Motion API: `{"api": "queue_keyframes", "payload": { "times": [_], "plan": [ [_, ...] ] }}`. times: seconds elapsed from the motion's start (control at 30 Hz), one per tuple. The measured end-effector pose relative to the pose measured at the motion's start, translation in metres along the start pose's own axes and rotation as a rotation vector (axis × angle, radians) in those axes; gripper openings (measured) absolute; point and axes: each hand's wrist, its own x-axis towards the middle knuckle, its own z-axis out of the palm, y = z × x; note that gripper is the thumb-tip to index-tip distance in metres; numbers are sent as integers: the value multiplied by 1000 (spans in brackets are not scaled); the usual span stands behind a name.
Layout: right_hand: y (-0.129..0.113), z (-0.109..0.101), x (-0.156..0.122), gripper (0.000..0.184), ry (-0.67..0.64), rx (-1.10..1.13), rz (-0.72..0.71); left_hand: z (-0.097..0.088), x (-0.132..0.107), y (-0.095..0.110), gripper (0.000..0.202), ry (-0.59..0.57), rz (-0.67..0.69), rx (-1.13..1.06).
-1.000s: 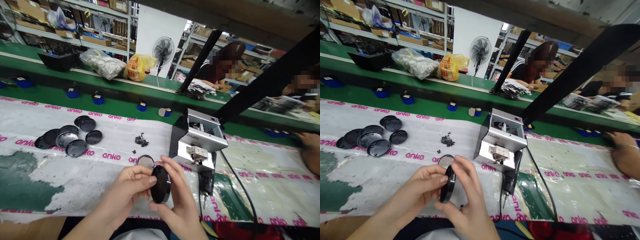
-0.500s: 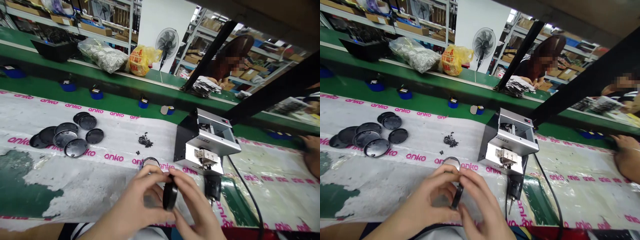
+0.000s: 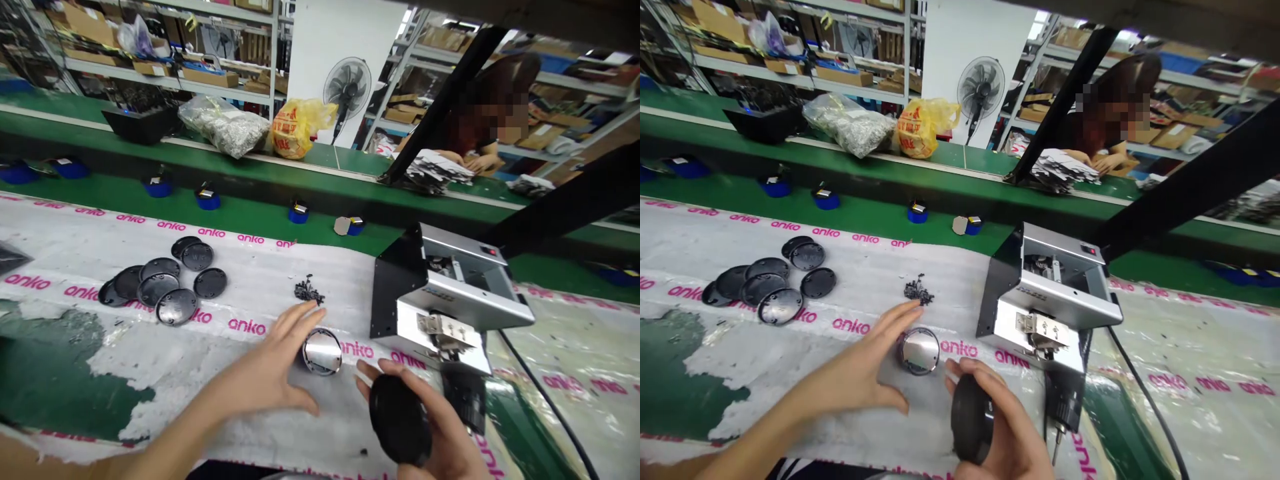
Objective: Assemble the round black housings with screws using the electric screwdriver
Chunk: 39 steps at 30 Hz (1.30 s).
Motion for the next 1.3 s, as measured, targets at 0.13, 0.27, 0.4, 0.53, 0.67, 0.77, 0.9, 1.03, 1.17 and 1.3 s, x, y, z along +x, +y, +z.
{"api": "queue_keyframes", "payload": {
  "times": [0.13, 0.27, 0.4, 0.53, 0.67, 0.77, 0.9, 1.03, 1.17, 1.3],
  "plan": [
    [-13, 4, 13, 46, -46, 68, -137, 13, 9, -13, 87, 55, -117, -23],
    [-9, 12, 25, 52, -43, 62, -220, 30, 5, -10, 84, 90, -121, 87],
    [0, 17, 30, 64, -50, 18, -210, 25, 1, -12, 79, 83, -12, 56],
    [1, 20, 34, 63, -66, -42, -228, 17, 0, -14, 39, 55, 135, 44],
    [-3, 21, 37, 62, -92, -135, -256, 16, 0, -13, 28, 58, 185, 79],
    [-7, 21, 38, 63, -101, -169, -274, 16, 1, -13, 30, 59, 204, 130],
    [-9, 21, 38, 63, -106, -218, -282, 15, 1, -13, 28, 79, 246, 163],
    [-8, 22, 36, 62, -95, -242, -260, 15, 0, -15, 26, 100, 260, 152],
    [-9, 24, 37, 62, -105, -278, -259, 14, 0, -16, 24, 92, 262, 134],
    [-18, 25, 51, 63, -218, -402, -289, 17, 0, -17, 28, 98, 192, 2]
  ]
}}
